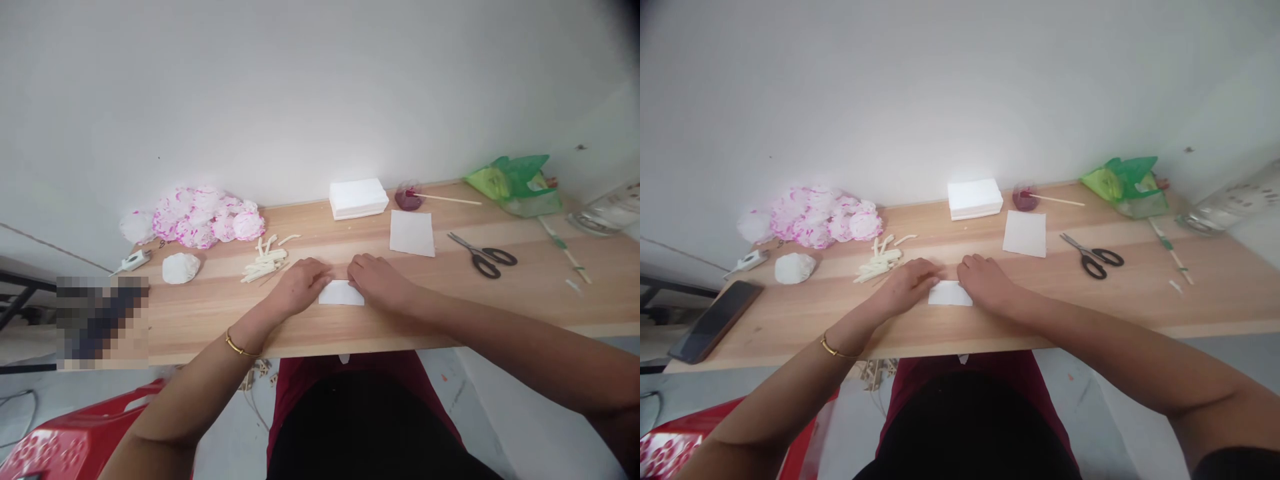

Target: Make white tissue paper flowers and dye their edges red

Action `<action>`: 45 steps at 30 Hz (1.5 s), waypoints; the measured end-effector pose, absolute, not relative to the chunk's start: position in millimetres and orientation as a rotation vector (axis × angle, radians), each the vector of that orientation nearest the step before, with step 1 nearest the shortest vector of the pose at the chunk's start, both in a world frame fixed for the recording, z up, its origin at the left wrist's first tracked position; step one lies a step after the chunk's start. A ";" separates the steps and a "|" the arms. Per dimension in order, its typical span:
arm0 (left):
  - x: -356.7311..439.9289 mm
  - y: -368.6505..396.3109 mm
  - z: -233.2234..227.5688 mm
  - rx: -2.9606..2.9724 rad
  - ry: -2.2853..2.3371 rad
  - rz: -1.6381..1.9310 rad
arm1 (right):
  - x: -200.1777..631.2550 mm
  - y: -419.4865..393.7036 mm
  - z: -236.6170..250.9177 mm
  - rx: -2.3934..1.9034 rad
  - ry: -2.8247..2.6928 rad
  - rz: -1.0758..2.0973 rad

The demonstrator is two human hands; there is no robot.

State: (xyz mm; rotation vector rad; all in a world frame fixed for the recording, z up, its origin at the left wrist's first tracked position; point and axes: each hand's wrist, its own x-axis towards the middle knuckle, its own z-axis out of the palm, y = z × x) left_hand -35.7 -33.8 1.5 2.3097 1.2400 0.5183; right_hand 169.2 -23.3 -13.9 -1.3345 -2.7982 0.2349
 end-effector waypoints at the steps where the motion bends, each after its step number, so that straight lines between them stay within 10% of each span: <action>1: -32.3 -32.9 1.8 2.345 1.226 0.473 | 170.2 -26.0 -17.9 -1.293 -2.799 0.144; 25: -2.1 -42.5 5.9 1.991 1.385 0.424 | 193.5 -36.6 -26.1 -0.712 -2.479 -0.255; 45: -4.3 -55.4 2.8 2.067 1.308 0.800 | 195.3 -29.3 -17.4 -0.873 -2.330 0.725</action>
